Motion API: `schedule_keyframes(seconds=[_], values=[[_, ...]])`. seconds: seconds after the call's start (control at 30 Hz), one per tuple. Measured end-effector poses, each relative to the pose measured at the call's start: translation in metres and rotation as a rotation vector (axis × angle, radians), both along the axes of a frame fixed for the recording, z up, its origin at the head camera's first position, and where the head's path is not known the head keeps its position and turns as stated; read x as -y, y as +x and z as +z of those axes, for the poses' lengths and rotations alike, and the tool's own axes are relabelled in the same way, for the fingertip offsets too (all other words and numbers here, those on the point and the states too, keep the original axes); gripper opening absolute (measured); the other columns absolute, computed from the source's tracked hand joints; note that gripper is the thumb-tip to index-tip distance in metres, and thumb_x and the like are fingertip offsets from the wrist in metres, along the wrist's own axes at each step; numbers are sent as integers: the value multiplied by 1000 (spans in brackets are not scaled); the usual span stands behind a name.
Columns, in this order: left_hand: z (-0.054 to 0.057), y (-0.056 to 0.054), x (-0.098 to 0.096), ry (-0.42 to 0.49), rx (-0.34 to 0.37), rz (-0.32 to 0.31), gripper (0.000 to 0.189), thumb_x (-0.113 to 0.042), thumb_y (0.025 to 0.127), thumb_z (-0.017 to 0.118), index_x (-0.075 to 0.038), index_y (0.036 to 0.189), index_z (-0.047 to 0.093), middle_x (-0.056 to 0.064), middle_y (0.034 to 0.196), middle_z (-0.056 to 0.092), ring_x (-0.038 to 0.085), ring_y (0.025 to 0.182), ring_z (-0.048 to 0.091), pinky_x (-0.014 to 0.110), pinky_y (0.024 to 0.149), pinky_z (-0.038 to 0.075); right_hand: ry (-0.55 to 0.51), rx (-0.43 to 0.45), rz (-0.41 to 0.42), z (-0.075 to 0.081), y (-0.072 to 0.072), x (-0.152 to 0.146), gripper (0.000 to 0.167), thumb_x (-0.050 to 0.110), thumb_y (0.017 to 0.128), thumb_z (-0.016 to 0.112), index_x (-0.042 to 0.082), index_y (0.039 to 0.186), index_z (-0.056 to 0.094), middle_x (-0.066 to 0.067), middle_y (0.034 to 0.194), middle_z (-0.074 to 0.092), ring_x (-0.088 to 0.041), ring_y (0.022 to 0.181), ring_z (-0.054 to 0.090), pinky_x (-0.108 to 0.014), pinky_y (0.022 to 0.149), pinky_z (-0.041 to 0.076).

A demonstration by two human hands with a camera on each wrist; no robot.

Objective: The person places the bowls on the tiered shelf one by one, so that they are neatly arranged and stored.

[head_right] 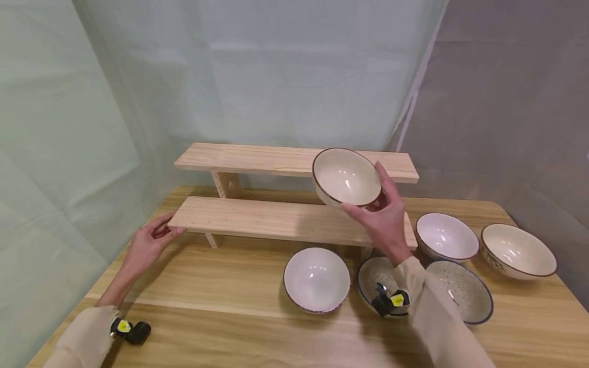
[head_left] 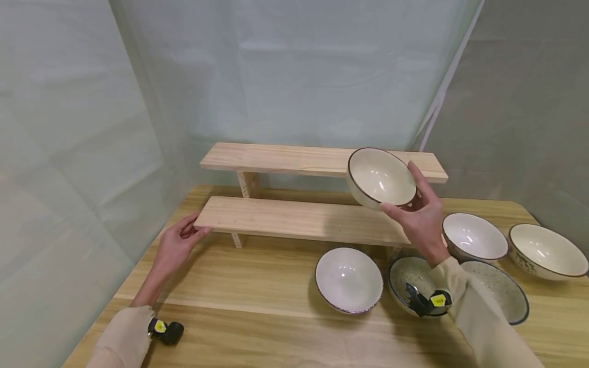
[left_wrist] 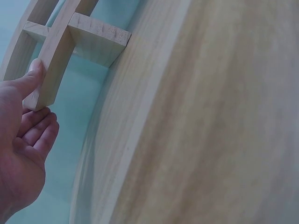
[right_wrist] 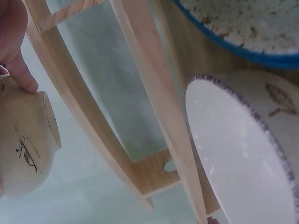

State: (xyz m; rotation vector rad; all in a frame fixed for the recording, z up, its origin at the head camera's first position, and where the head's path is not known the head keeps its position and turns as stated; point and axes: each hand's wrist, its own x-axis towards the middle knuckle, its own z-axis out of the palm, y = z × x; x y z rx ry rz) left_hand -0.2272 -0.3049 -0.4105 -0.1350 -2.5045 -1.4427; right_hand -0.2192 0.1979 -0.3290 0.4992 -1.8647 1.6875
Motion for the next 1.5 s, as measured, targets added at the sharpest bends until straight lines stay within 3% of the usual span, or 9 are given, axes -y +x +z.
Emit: schedule_keyframes(seconds=[0.13, 0.23, 0.43, 0.7, 0.9, 1.0, 1.3, 1.5], values=[[-1, 1, 0, -9, 0, 6, 70, -28, 104, 68, 12, 153, 39, 33, 143, 53, 37, 125, 58, 6, 83, 47, -13, -22, 12, 1, -5, 5, 90, -13, 79, 80, -3, 158, 37, -30, 150, 45, -10, 106, 63, -15, 79, 56], [-1, 1, 0, 1, -3, 4, 69, -27, 104, 67, 12, 153, 38, 34, 144, 52, 46, 128, 54, 5, 83, 47, -13, -20, 9, 2, -8, 9, 90, -11, 79, 81, -2, 158, 39, -29, 149, 47, -9, 104, 63, -15, 78, 56], [-2, 0, 1, 2, -8, 4, 69, -28, 104, 68, 12, 153, 39, 33, 143, 53, 44, 127, 55, 6, 84, 47, -49, -19, 38, 4, -14, 16, 92, -12, 77, 81, -1, 158, 39, -28, 149, 48, -11, 103, 64, -16, 76, 56], [-2, -1, 0, 5, -17, 7, 68, -26, 102, 70, 11, 152, 42, 32, 141, 56, 19, 120, 61, 8, 85, 49, -42, -19, 52, 7, -23, 26, 94, -15, 76, 80, -3, 158, 37, -26, 152, 46, -12, 105, 64, -16, 78, 56], [-3, 0, 0, 9, -25, -2, 68, -25, 103, 69, 12, 152, 40, 33, 143, 53, 41, 127, 56, 7, 85, 48, -25, -14, 55, 9, -29, 34, 94, -17, 75, 79, -3, 158, 37, -25, 149, 49, -13, 103, 64, -17, 79, 55], [-3, 0, 1, 20, -23, -9, 68, -25, 103, 68, 12, 153, 39, 33, 144, 52, 46, 129, 53, 7, 86, 47, -12, -9, 49, 9, -31, 36, 93, -15, 76, 80, -1, 158, 38, -23, 150, 49, -14, 104, 63, -17, 79, 55], [1, 3, 2, 39, -8, -21, 68, -22, 103, 68, 11, 154, 38, 33, 145, 51, 43, 129, 53, 8, 85, 49, -1, 6, 35, 11, -38, 46, 95, -14, 76, 82, 0, 159, 37, -21, 150, 49, -23, 106, 64, -19, 81, 57], [-2, 3, 4, 16, -10, -4, 68, -25, 103, 68, 11, 153, 39, 31, 144, 53, 28, 125, 58, 9, 85, 49, -13, 32, 41, 12, -43, 52, 95, -10, 78, 83, 0, 159, 36, -19, 154, 45, -40, 115, 61, -19, 84, 56]])
